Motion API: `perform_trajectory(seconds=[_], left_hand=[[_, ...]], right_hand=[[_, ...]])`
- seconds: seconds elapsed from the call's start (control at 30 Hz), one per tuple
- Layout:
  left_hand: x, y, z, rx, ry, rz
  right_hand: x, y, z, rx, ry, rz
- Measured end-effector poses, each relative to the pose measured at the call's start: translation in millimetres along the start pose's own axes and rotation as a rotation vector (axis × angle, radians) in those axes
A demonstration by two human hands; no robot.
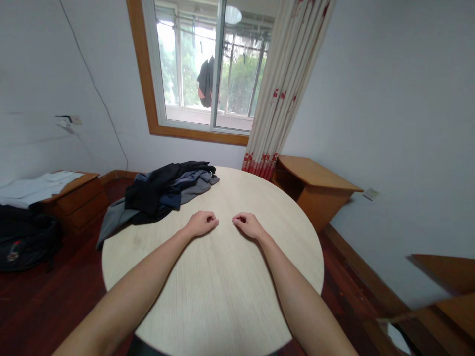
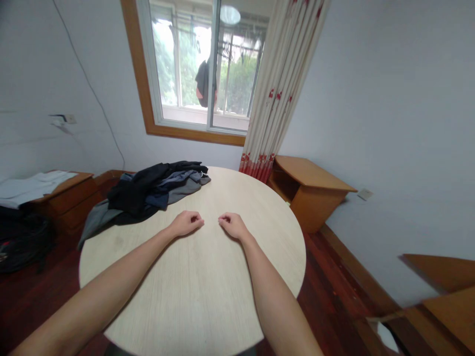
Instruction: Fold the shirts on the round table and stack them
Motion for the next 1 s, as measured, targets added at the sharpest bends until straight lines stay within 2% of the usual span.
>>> perform_trajectory(seconds=[0.13, 0.2, 0.23, 0.37, 0.43, 0.5, 0.63, 0.73, 0.83, 0.9, 1.0], left_hand=[[-3.2, 1.4, -0.6, -0.024, 0.015, 0.021], [-4.1, -3.4, -0.9, -0.123, 0.014, 0.003], [-3.6, -8.9, -0.4, -0.216, 0.011, -0.023], [5.1, -47.1, 10.4, -0.642, 0.054, -0.184], [13.0, -69.6, 18.1, -0.743, 0.089, -0.255], [21.9, -91.7, 25.7, -0.818, 0.063, -0.341], [38.8, -125.2, 40.6, -1.005, -0.149, -0.538], [54.2, -134.8, 48.3, -1.025, -0.288, -0.565], [68.4, -136.6, 53.5, -1.011, -0.358, -0.533], [71.8, -136.4, 54.0, -1.026, -0.327, -0.514], [64.2, -135.4, 49.0, -1.054, -0.172, -0.501]], right_hand=[[-1.5, 0.5, -1.3, 0.006, -0.005, -0.004], [-2.1, 0.4, -1.5, 0.008, -0.007, -0.005], [-2.4, 0.3, -1.5, 0.01, -0.005, -0.007], [-3.0, 0.1, -1.5, 0.018, 0.004, -0.009], [-2.3, -0.1, -1.2, 0.022, 0.005, -0.008], [-1.0, -0.5, -0.6, 0.023, 0.0, -0.007], [1.1, -1.3, 0.5, 0.028, -0.021, -0.008], [0.0, -1.0, 0.0, 0.037, -0.021, -0.012], [-1.8, -0.7, -1.2, 0.034, -0.021, -0.011], [-2.6, -0.4, -1.7, 0.034, -0.023, -0.009], [-2.6, -0.5, -1.6, 0.03, -0.032, -0.008]])
Point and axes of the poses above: each hand's wrist, its own z-axis away from the middle knuckle, its own y-axis out of the palm, x = y × z, the point moved 3 cm from there along -z, towards the middle knuckle, and after that the axes turned 11 degrees about y, right-handed, at the moved point
